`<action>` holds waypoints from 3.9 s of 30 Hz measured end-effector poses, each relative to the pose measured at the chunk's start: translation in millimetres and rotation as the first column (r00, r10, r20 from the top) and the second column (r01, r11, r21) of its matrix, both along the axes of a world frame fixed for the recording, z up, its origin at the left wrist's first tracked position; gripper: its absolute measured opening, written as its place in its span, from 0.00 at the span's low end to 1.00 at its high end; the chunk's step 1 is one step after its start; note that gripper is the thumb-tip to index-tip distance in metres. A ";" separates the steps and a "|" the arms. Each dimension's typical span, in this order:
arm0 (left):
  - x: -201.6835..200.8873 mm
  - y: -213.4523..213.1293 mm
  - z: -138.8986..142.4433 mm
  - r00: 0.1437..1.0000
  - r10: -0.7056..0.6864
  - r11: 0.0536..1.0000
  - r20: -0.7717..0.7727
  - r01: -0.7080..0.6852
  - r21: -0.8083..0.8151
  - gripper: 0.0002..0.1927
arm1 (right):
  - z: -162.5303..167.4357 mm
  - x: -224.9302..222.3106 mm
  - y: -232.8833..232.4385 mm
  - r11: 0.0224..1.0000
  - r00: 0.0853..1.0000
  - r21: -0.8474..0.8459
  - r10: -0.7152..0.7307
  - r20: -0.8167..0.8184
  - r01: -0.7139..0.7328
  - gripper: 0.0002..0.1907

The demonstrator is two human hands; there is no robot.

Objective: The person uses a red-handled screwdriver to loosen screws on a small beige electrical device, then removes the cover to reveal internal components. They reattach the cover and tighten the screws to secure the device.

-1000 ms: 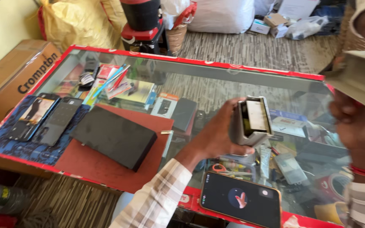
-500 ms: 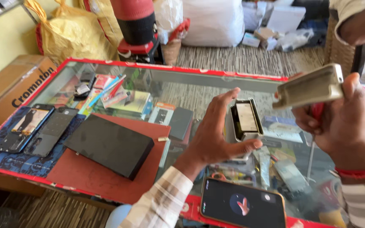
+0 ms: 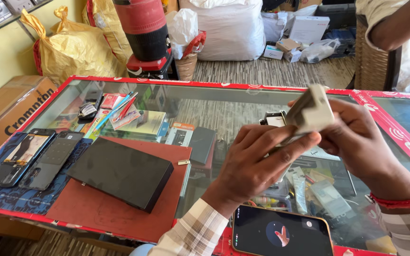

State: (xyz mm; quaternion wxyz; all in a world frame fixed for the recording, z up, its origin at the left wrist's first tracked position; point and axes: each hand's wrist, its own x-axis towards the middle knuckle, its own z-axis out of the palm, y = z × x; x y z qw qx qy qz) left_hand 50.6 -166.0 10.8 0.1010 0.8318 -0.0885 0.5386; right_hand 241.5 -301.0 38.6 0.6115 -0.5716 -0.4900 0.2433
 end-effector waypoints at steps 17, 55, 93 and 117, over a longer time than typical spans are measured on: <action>4.2 8.5 5.4 0.998 0.051 0.969 -0.041 -0.060 -0.239 0.31 | 24.1 -9.7 -1.0 0.993 0.970 0.090 -0.091 0.225 0.073 0.45; 51.9 60.0 50.9 0.962 -0.273 0.655 0.017 0.199 -0.729 0.34 | 19.2 0.9 5.3 0.988 0.975 -0.155 0.014 0.221 0.021 0.37; 23.1 61.4 -16.3 0.800 -0.557 0.730 -0.224 0.344 -0.591 0.58 | 16.0 -5.6 3.9 0.988 0.949 -0.139 -0.028 0.313 0.075 0.36; 17.2 64.6 -9.2 0.786 -0.575 0.725 -0.227 0.361 -0.587 0.50 | 20.7 -5.8 1.1 0.963 0.955 -0.246 -0.031 0.296 0.108 0.34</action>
